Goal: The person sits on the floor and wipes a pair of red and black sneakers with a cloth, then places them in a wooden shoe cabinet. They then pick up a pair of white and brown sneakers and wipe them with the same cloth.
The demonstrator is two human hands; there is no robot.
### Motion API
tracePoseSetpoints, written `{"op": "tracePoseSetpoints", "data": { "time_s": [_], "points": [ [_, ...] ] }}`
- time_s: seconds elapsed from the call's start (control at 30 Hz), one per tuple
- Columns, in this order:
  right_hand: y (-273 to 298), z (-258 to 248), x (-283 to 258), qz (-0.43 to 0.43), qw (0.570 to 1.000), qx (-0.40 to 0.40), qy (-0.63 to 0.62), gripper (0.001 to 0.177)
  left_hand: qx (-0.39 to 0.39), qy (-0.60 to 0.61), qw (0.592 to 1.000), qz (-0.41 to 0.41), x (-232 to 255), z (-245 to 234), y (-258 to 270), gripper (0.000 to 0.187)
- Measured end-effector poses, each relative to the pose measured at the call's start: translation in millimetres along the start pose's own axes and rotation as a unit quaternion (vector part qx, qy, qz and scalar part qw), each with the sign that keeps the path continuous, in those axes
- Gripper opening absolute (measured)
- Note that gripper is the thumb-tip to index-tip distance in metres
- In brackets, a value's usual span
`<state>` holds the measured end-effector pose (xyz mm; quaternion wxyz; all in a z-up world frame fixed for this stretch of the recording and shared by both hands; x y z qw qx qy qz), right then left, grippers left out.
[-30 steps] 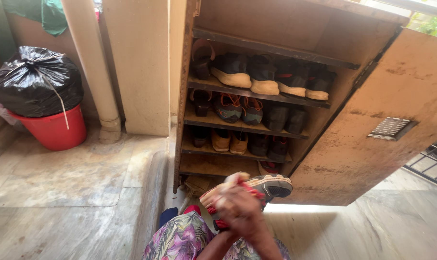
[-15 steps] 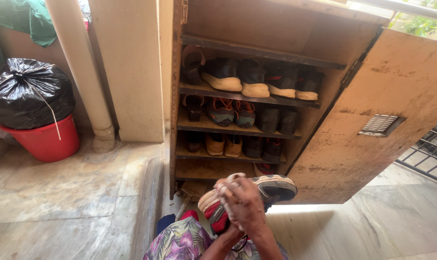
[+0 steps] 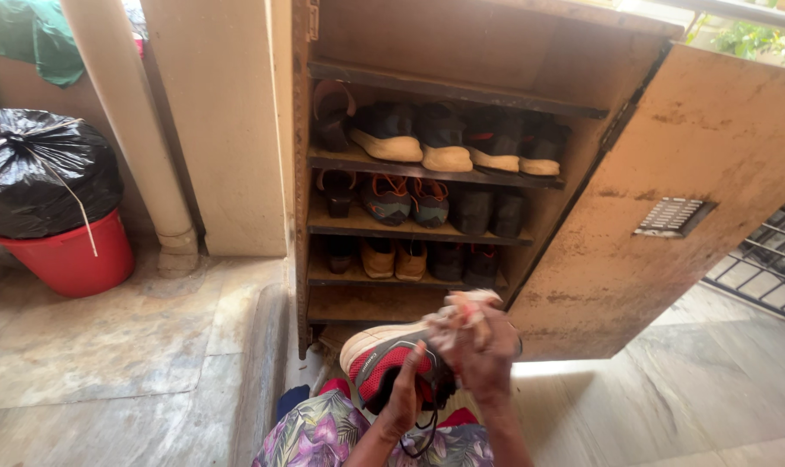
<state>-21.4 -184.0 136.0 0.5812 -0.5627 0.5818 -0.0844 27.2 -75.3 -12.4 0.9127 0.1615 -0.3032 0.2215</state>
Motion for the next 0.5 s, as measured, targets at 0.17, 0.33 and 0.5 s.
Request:
{"op": "tracePoseSetpoints", "data": {
  "time_s": [0.17,0.33,0.5],
  "points": [
    [21,43,-64,-0.254,0.949,-0.145,0.120,0.037,-0.020,0.062,0.995,0.071,22,17,11,0.065],
    [28,38,-68,-0.260,0.954,-0.143,0.052,0.035,-0.029,0.106,0.989,0.094,32,14,18,0.074],
    [51,26,-50,-0.260,0.957,-0.117,0.045,0.037,-0.026,0.162,0.984,0.070,40,11,22,0.090]
  ]
}}
Point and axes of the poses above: each hand's wrist, its own y-axis away from the middle knuckle, its own z-axis out of the palm, x = y × z, the point moved 7 cm from there along -y, towards the middle knuckle, and after that the axes turned 14 degrees about -z, right-handed, at the moved point
